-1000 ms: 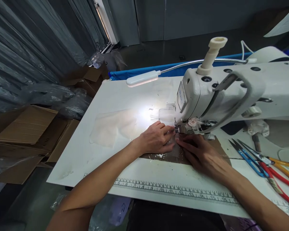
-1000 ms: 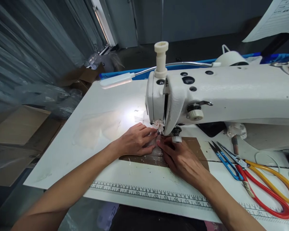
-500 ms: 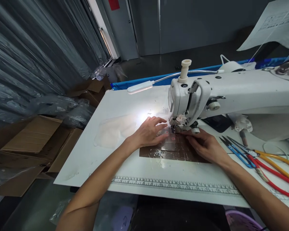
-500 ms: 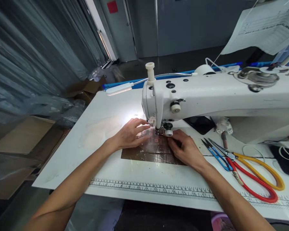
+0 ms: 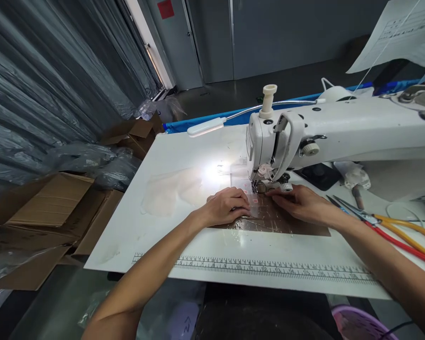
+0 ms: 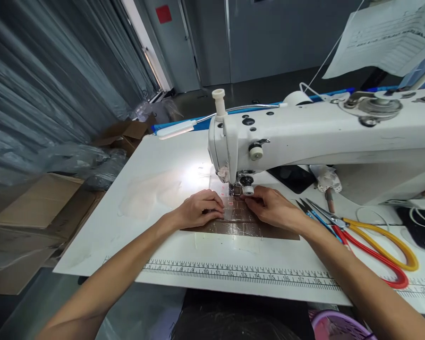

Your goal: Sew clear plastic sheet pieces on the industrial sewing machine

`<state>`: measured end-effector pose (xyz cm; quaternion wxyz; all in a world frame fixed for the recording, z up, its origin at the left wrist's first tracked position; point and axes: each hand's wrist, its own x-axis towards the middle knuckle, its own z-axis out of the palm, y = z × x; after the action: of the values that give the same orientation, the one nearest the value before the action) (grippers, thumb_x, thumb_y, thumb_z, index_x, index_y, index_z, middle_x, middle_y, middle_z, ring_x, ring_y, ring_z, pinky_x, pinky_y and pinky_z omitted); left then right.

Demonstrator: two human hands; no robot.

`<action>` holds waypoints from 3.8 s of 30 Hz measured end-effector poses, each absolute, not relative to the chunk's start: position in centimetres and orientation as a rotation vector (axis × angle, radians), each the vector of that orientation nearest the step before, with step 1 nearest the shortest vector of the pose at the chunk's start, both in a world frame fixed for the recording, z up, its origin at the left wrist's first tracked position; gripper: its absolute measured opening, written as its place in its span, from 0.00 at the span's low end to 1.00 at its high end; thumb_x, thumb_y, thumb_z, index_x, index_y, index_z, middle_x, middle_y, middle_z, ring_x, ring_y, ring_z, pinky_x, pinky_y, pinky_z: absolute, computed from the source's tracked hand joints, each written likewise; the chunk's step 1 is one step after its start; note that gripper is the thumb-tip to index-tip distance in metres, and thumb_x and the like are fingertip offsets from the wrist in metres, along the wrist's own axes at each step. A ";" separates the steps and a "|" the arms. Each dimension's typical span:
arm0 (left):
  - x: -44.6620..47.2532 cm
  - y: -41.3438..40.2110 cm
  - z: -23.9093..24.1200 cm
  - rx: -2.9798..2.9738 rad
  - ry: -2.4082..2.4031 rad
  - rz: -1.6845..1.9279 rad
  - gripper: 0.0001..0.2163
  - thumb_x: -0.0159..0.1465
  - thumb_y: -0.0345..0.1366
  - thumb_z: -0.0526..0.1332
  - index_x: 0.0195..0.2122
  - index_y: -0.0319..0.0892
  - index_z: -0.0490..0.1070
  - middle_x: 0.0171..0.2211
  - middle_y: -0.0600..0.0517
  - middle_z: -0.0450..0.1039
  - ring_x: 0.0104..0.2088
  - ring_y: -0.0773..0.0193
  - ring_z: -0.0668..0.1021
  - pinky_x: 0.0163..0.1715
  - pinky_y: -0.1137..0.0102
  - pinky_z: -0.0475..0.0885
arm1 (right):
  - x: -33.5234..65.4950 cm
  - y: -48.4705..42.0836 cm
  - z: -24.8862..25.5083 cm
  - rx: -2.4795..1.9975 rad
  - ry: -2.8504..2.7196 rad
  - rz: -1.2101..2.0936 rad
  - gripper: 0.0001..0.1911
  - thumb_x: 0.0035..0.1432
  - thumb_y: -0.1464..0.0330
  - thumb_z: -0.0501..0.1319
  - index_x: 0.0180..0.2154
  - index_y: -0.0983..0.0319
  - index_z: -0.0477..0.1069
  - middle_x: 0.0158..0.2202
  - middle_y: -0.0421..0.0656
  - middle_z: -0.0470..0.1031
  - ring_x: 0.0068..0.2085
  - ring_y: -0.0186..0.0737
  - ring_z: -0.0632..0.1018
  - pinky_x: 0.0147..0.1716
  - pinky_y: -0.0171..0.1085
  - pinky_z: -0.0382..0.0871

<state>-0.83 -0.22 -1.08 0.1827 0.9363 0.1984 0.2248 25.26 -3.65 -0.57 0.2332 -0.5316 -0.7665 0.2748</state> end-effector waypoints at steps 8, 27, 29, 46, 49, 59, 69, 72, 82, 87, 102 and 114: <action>-0.8 -0.5 -0.6 2.619 0.650 0.708 0.09 0.68 0.36 0.58 0.34 0.40 0.76 0.39 0.48 0.77 0.41 0.63 0.78 0.43 0.64 0.71 | 25.1 -2.5 -0.5 -1.430 -2.099 0.715 0.13 0.61 0.61 0.56 0.34 0.57 0.77 0.28 0.42 0.77 0.30 0.42 0.77 0.25 0.36 0.69; -0.9 -0.4 -1.0 2.573 0.710 0.608 0.11 0.69 0.36 0.55 0.33 0.40 0.74 0.38 0.49 0.75 0.38 0.64 0.76 0.42 0.65 0.71 | 22.0 -5.4 -1.2 -1.134 -2.325 0.536 0.13 0.65 0.61 0.54 0.44 0.59 0.73 0.40 0.46 0.75 0.40 0.44 0.77 0.38 0.43 0.74; -0.9 -0.4 -1.0 2.555 0.713 0.625 0.11 0.69 0.36 0.54 0.33 0.39 0.74 0.37 0.49 0.75 0.39 0.64 0.76 0.42 0.65 0.71 | 21.8 -5.4 -1.3 -1.133 -2.310 0.522 0.13 0.66 0.63 0.52 0.43 0.59 0.73 0.39 0.47 0.75 0.38 0.43 0.77 0.37 0.42 0.74; -0.3 -1.1 -0.3 2.880 0.557 0.845 0.07 0.66 0.33 0.59 0.32 0.41 0.74 0.38 0.50 0.77 0.35 0.66 0.76 0.41 0.65 0.69 | 23.4 -4.5 -0.3 -1.446 -1.932 0.574 0.14 0.64 0.61 0.53 0.40 0.60 0.75 0.32 0.44 0.77 0.31 0.41 0.76 0.28 0.37 0.69; -0.2 -1.0 -0.4 2.948 0.521 0.848 0.07 0.66 0.32 0.59 0.32 0.41 0.74 0.39 0.51 0.78 0.34 0.67 0.76 0.41 0.64 0.69 | 23.7 -4.2 -0.8 -1.470 -1.998 0.457 0.16 0.64 0.62 0.52 0.43 0.61 0.75 0.35 0.45 0.77 0.29 0.39 0.75 0.26 0.36 0.66; -0.3 -0.9 -0.9 2.908 0.472 0.802 0.04 0.66 0.33 0.60 0.35 0.41 0.73 0.37 0.52 0.79 0.32 0.68 0.77 0.36 0.67 0.70 | 22.8 -5.0 -1.4 -1.387 -2.405 0.016 0.20 0.65 0.65 0.51 0.55 0.53 0.71 0.36 0.47 0.74 0.30 0.38 0.71 0.30 0.35 0.61; -0.3 -0.9 -0.8 2.957 0.470 0.792 0.04 0.65 0.32 0.60 0.34 0.43 0.75 0.39 0.54 0.79 0.33 0.68 0.76 0.40 0.66 0.69 | 22.7 -5.0 -1.4 -1.374 -2.373 0.029 0.18 0.65 0.66 0.52 0.53 0.55 0.74 0.35 0.48 0.74 0.30 0.39 0.72 0.30 0.36 0.62; -0.3 -1.0 -0.9 2.988 0.478 0.765 0.05 0.65 0.31 0.60 0.34 0.43 0.75 0.39 0.54 0.79 0.32 0.69 0.75 0.41 0.66 0.68 | 22.7 -5.1 -1.5 -1.394 -2.373 0.027 0.18 0.65 0.66 0.52 0.53 0.54 0.74 0.36 0.48 0.74 0.30 0.39 0.72 0.31 0.36 0.63; -0.1 -0.9 1.4 3.015 0.336 0.488 0.09 0.60 0.38 0.58 0.32 0.41 0.76 0.36 0.50 0.77 0.33 0.63 0.75 0.48 0.59 0.65 | 23.1 -5.2 -1.2 -1.201 -2.477 0.078 0.18 0.64 0.67 0.53 0.52 0.52 0.74 0.46 0.48 0.72 0.31 0.37 0.73 0.31 0.38 0.66; 0.1 -0.3 1.2 2.938 0.339 0.433 0.11 0.59 0.40 0.58 0.31 0.41 0.77 0.31 0.49 0.74 0.31 0.63 0.73 0.42 0.62 0.66 | 22.8 -5.3 -1.1 -1.206 -2.476 0.046 0.19 0.64 0.68 0.50 0.51 0.55 0.74 0.44 0.50 0.74 0.32 0.40 0.76 0.31 0.39 0.69; 0.1 -1.4 0.6 3.074 0.523 0.387 0.15 0.62 0.42 0.55 0.39 0.35 0.74 0.41 0.41 0.72 0.35 0.57 0.72 0.41 0.60 0.66 | 22.2 -5.3 -1.3 -1.316 -2.511 -0.096 0.22 0.68 0.66 0.46 0.56 0.60 0.70 0.41 0.53 0.77 0.30 0.42 0.77 0.26 0.37 0.66; 0.0 -1.0 0.4 3.003 0.592 0.398 0.20 0.63 0.43 0.54 0.48 0.32 0.72 0.48 0.40 0.71 0.40 0.56 0.73 0.43 0.59 0.67 | 22.7 -5.6 -0.9 -1.220 -2.506 -0.065 0.21 0.67 0.66 0.46 0.52 0.61 0.74 0.43 0.54 0.77 0.33 0.45 0.79 0.27 0.41 0.70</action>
<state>0.01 -0.99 0.40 0.0277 0.9725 0.1919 0.1288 22.66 -5.57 -0.91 0.1757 -0.4308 -0.8849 -0.0229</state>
